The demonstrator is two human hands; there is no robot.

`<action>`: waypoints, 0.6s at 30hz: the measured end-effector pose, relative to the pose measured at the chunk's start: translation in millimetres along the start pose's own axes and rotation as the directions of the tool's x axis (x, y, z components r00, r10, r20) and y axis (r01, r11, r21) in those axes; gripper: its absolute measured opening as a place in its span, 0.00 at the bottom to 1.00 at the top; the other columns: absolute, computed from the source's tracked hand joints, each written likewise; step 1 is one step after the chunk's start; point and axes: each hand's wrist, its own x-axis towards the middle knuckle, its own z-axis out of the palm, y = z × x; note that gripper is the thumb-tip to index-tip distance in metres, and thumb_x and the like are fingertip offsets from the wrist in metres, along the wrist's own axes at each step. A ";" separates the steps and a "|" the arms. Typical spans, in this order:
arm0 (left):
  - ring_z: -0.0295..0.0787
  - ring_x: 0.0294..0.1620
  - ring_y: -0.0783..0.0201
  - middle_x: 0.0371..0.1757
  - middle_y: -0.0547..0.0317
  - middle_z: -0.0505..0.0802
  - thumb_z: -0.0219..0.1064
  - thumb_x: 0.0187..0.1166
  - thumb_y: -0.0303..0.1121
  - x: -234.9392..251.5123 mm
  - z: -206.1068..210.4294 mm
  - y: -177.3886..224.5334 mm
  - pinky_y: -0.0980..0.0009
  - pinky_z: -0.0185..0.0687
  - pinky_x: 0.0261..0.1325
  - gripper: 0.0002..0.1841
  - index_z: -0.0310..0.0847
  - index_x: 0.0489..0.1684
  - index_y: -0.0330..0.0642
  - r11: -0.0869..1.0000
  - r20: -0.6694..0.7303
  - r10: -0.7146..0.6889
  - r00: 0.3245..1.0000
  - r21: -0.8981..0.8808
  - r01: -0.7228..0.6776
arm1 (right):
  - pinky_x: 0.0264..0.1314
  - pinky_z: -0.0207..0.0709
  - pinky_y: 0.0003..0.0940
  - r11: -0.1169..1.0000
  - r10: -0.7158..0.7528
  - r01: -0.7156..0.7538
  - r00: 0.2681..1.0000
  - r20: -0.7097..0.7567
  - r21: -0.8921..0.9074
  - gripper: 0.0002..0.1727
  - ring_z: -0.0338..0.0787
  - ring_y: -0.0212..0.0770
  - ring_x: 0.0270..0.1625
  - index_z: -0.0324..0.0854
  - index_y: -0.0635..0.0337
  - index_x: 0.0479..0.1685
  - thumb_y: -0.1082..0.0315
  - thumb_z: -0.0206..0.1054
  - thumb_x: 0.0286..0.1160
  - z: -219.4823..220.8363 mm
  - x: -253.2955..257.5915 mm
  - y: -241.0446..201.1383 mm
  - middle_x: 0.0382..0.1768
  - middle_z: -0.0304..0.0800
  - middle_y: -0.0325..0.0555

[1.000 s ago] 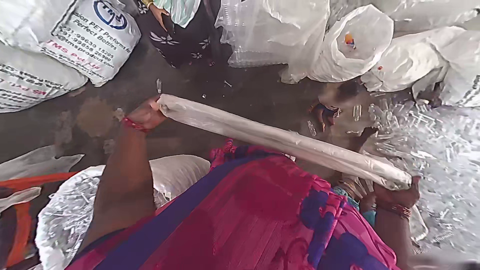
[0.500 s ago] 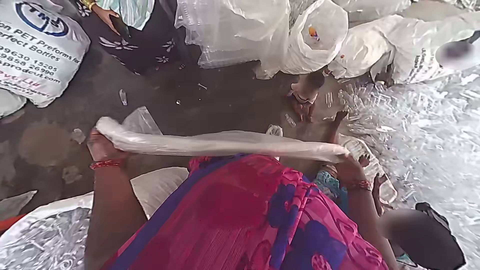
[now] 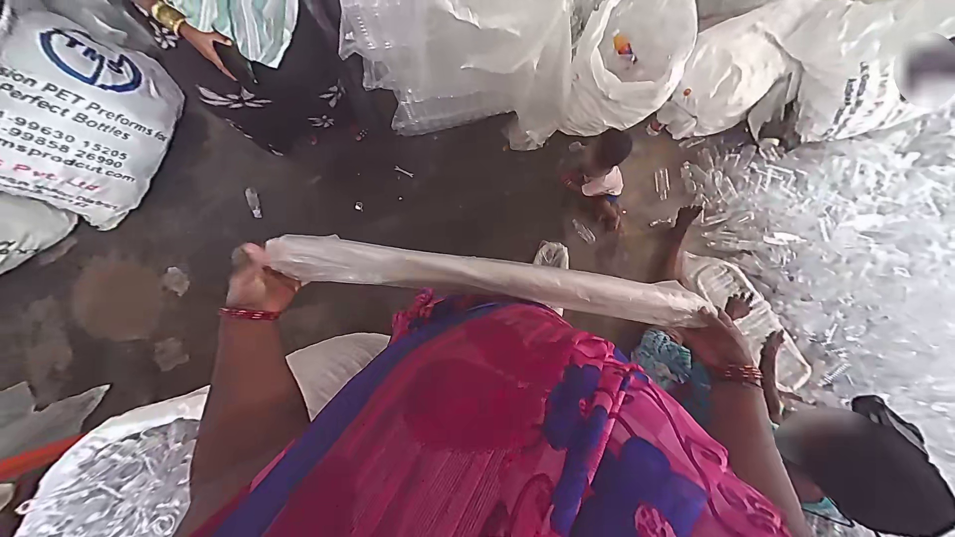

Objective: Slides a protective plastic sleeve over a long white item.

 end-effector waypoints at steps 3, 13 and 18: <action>0.88 0.48 0.63 0.56 0.51 0.83 0.48 0.93 0.32 5.8 38.2 -7.5 0.64 0.87 0.49 0.17 0.62 0.77 0.40 0.923 -0.092 -0.249 0.964 0.280 0.265 | 0.41 0.88 0.33 0.995 0.020 -0.023 0.999 -0.030 -0.098 0.29 0.90 0.36 0.44 0.54 0.57 0.83 0.79 0.53 0.83 -23.1 -3.1 8.0 0.57 0.80 0.47; 0.73 0.80 0.49 0.91 0.48 0.58 0.52 0.90 0.30 36.4 216.0 -53.6 0.50 0.80 0.70 0.30 0.48 0.92 0.49 0.930 0.295 -0.231 0.927 0.347 0.121 | 0.69 0.73 0.27 0.969 0.150 0.022 0.735 -0.661 0.244 0.27 0.78 0.37 0.67 0.55 0.65 0.86 0.80 0.43 0.89 -111.7 -21.8 73.2 0.78 0.67 0.56; 0.80 0.74 0.43 0.86 0.38 0.69 0.58 0.90 0.30 21.6 270.4 -73.0 0.50 0.78 0.73 0.25 0.62 0.85 0.36 0.580 0.380 -0.466 0.799 0.814 -0.048 | 0.78 0.71 0.40 0.945 0.188 -0.321 0.686 -0.703 -0.060 0.24 0.78 0.48 0.76 0.64 0.70 0.83 0.69 0.47 0.94 -130.2 -23.6 133.7 0.79 0.71 0.64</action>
